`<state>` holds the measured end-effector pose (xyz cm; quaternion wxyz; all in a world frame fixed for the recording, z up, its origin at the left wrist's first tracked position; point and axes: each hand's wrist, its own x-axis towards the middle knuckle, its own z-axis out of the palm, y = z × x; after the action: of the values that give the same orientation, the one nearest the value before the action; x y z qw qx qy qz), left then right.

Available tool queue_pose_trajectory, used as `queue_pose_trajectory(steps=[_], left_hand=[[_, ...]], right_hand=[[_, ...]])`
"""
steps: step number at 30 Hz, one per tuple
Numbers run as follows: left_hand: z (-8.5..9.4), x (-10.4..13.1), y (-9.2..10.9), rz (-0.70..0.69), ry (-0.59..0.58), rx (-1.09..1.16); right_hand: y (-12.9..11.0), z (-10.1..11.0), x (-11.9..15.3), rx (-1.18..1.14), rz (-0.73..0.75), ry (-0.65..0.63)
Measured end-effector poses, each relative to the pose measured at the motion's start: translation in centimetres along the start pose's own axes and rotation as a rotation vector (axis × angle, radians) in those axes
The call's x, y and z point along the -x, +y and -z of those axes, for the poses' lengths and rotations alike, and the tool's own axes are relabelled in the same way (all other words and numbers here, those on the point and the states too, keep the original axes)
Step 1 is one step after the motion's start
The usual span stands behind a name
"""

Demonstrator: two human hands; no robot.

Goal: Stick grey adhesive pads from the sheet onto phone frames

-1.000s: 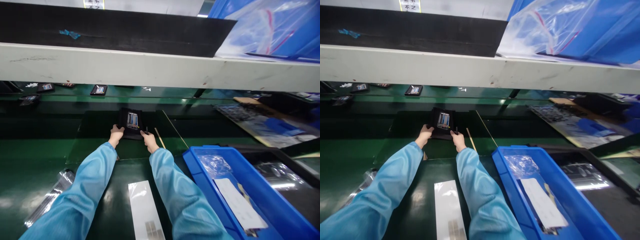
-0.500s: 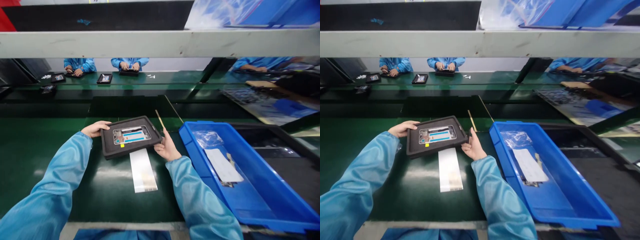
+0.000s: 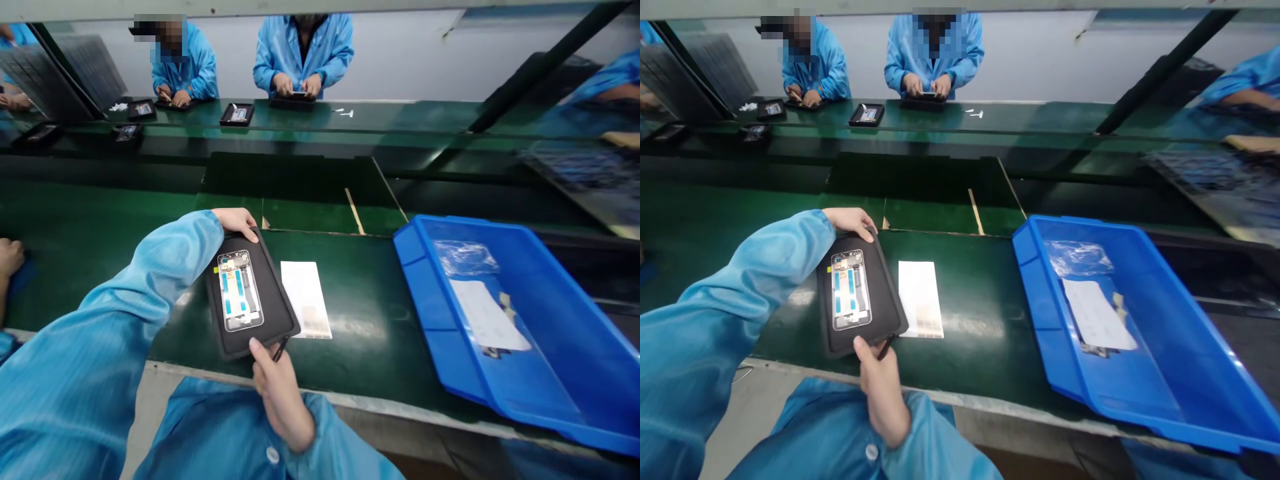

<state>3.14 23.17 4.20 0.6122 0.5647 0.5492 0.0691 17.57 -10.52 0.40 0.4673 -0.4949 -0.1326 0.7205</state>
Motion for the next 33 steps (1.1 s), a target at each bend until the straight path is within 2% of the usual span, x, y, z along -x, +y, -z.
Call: queue_pose_trajectory(steps=[3, 5, 7, 9, 11, 12, 14, 15, 17, 19, 21, 23, 25, 26, 28, 30, 33], left_hand=[[-1.7, -1.0, 0.7, -0.021, -0.019, -0.1], [-3.2, -1.4, 0.8, -0.037, -0.041, -0.154], [-4.5, -1.5, 0.7, -0.051, -0.071, -0.213], [-5.5, -1.3, 0.4, -0.066, -0.091, -0.273], [-6.1, -0.9, 0.3, -0.088, -0.081, -0.326], [-6.3, -0.7, 0.2, -0.101, -0.066, -0.351], [-6.6, -0.3, 0.2, -0.127, -0.033, -0.4], [-6.7, -0.1, 0.3, -0.14, -0.018, -0.426], [-6.9, 0.7, 0.7, -0.167, 0.016, -0.472], [-6.6, 2.3, 1.3, -0.219, 0.059, -0.5], [-5.5, 4.8, 1.7, -0.327, 0.142, -0.564], [-3.7, 8.1, 1.2, -0.456, 0.311, -0.765], [-1.5, 11.4, -0.5, -0.39, 0.509, -0.874], [-0.5, 12.8, -1.8, -0.298, 0.62, -0.895], [1.3, 14.9, -5.2, -0.07, 0.756, -0.897], [2.3, 15.7, -8.9, 0.064, 0.812, -0.867], [3.0, 15.2, -13.4, 0.142, 0.818, -0.821]], right_hand=[[1.9, -1.4, 1.7, -0.044, -0.065, 0.019], [2.6, -1.4, 2.9, -0.055, -0.124, 0.043], [2.9, -0.7, 4.1, -0.004, -0.228, 0.018], [2.8, 0.8, 5.1, 0.094, -0.348, -0.065], [2.1, 2.6, 5.9, 0.177, -0.373, -0.169], [1.5, 3.6, 6.1, 0.196, -0.311, -0.207], [-0.2, 5.6, 6.1, 0.216, -0.084, -0.256], [-1.2, 6.5, 5.8, 0.252, 0.056, -0.235], [-3.4, 8.3, 4.8, 0.353, 0.286, -0.113], [-5.5, 9.7, 3.6, 0.351, 0.323, -0.036], [-7.2, 10.6, 2.2, 0.329, 0.354, -0.035], [-8.4, 11.2, 1.1, 0.322, 0.362, -0.074], [-9.1, 11.5, 0.1, 0.342, 0.335, -0.115], [-9.3, 11.5, -0.4, 0.355, 0.316, -0.13], [-9.4, 11.4, -1.3, 0.362, 0.292, -0.154], [-9.6, 10.9, -2.3, 0.35, 0.29, -0.176], [-9.8, 9.3, -3.9, 0.338, 0.314, -0.193]])
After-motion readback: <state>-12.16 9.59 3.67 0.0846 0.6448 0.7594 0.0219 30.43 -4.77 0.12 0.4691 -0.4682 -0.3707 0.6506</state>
